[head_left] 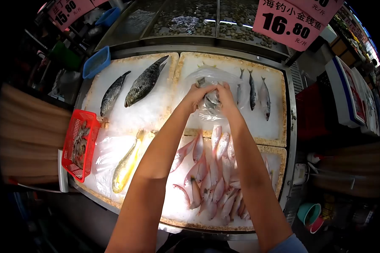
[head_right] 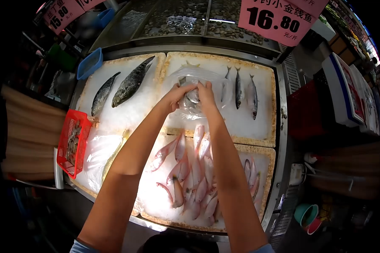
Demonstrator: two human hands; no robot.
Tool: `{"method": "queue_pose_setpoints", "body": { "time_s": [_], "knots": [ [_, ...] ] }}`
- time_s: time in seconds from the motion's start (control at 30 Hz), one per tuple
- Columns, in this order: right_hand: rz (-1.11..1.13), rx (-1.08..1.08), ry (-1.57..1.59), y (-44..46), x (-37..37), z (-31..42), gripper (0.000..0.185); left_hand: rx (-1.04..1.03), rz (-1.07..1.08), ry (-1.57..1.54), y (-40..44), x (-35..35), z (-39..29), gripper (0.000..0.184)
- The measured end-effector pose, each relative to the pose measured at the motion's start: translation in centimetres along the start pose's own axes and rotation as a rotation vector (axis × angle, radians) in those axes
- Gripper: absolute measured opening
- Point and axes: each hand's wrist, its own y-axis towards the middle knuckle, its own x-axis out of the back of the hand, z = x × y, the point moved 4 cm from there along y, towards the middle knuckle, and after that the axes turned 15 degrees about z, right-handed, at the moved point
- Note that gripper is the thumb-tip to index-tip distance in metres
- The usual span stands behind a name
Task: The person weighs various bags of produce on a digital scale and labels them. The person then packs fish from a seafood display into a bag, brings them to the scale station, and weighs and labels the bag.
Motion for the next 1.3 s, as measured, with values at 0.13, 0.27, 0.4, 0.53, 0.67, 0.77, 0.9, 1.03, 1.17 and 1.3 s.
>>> {"method": "queue_pose_setpoints", "body": {
  "time_s": [0.13, 0.27, 0.4, 0.53, 0.67, 0.77, 0.9, 1.03, 1.17, 1.3],
  "knots": [
    [-0.006, 0.022, 0.232, -0.8, 0.8, 0.0, 0.028, -0.02, 0.097, -0.056, -0.5, -1.7, -0.1, 0.062],
    [0.091, -0.028, 0.645, -6.2, -0.9, 1.9, 0.028, 0.112, 0.256, 0.141, -7.4, -5.5, -6.5, 0.068],
    [0.426, 0.118, 0.963, -9.3, -3.6, 2.8, 0.031, 0.116, 0.332, 0.445, -14.1, -5.9, -8.9, 0.078],
    [0.689, 0.156, 1.076, -16.2, -8.8, 3.1, 0.037, -0.064, 0.368, 0.377, -21.6, -3.5, -8.5, 0.064],
    [0.82, 0.149, 1.314, -23.7, -16.0, 2.2, 0.042, -0.293, 0.177, 0.289, -33.0, -2.5, -8.2, 0.044],
    [0.697, 0.146, 1.296, -27.6, -20.5, -0.5, 0.04, -0.588, -0.376, 0.402, -42.0, -0.6, -2.7, 0.05],
    [0.684, 0.198, 1.119, -34.1, -26.5, -4.0, 0.051, -0.576, -0.522, 0.157, -53.2, -2.4, 6.0, 0.046],
    [0.892, 0.077, 1.181, -42.6, -35.3, -8.2, 0.055, -0.307, -0.305, -0.127, -62.7, -0.1, 13.7, 0.014],
    [1.035, -0.129, 1.169, -50.6, -43.7, -12.7, 0.048, -0.406, -0.716, -0.25, -75.3, 4.2, 15.7, 0.015],
    [1.09, -0.159, 0.948, -55.6, -49.5, -17.1, 0.052, -0.837, -0.951, -0.343, -88.1, 8.0, 15.4, 0.016]
  ]
}}
